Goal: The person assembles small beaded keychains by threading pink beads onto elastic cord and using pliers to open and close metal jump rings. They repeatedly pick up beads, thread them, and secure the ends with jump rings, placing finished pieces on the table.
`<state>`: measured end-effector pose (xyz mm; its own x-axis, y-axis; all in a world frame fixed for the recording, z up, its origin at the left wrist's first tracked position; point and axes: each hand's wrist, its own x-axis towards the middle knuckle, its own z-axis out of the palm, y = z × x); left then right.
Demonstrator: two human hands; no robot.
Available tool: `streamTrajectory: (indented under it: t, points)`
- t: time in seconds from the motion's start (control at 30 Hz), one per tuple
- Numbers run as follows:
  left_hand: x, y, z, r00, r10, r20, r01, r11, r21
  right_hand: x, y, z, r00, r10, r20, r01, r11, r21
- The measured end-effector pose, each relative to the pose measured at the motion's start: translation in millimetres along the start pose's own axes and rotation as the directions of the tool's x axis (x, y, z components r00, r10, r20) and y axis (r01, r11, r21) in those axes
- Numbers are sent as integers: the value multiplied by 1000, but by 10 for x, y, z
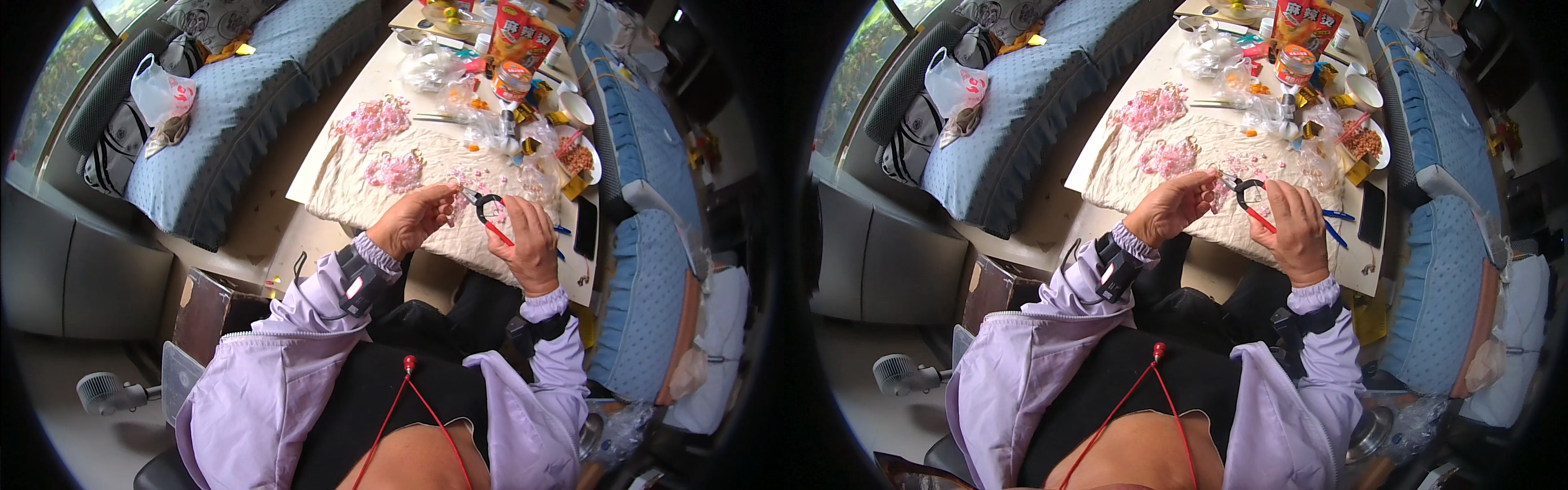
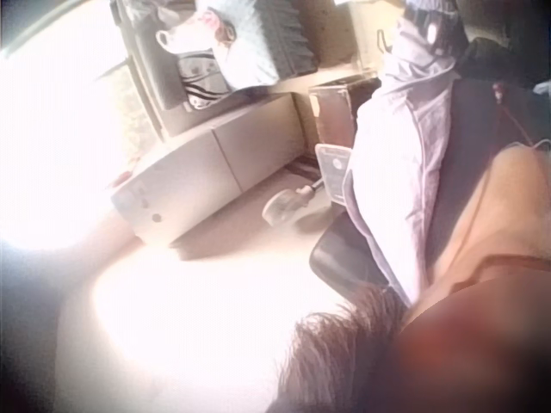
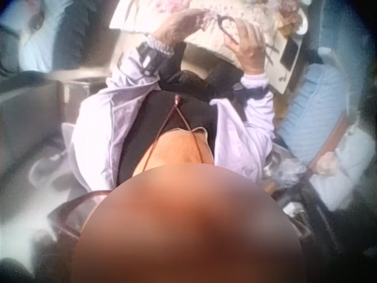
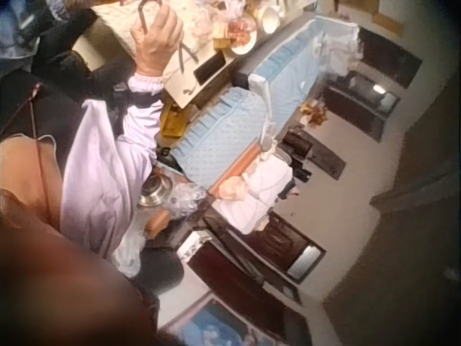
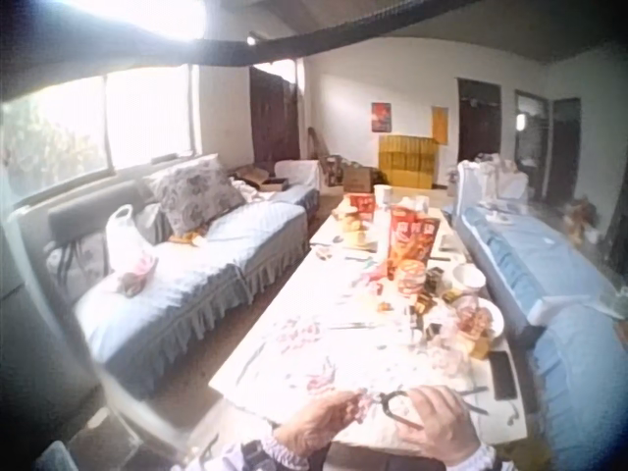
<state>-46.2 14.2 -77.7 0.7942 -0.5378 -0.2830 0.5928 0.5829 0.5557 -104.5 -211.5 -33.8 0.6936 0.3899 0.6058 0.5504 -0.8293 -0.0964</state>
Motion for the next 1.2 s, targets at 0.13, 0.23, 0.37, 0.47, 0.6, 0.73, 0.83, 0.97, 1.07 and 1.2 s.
streamTrajectory:
  t: [0.13,0.23,0.37,0.47,0.6,0.73,0.83,0.97,1.07,1.2]
  points:
    - [-20,-16,27,1000,9,-17,-10,999,-32,-1,-7,-22,1000,-2,-6,2,1000,19]
    - [-56,-5,64,1000,8,2,-8,999,-50,4,-19,-45,1000,3,0,-3,999,40]
    - [-100,7,125,1000,-3,-16,2,998,-62,12,-34,-77,1000,15,14,-16,998,59]
    - [-117,14,143,1000,0,-14,-1,999,-50,18,-32,-90,1000,9,12,-10,998,62]
    - [-114,1,115,996,82,26,-84,995,62,30,-26,-111,999,34,33,-38,993,112]
    - [-91,-6,70,957,290,26,-275,874,401,38,-43,-173,977,161,140,-192,949,249]
    - [-90,15,37,923,373,97,-369,782,502,70,-42,-208,969,191,160,-234,917,323]
    - [-91,59,-14,963,258,75,-263,842,472,95,-29,-244,980,116,160,-148,967,206]
    - [-94,27,-18,984,165,65,-177,940,292,99,-48,-212,992,54,113,-68,990,120]
    - [-106,-78,51,992,110,53,-116,986,123,108,-82,-173,1000,2,16,-3,999,40]
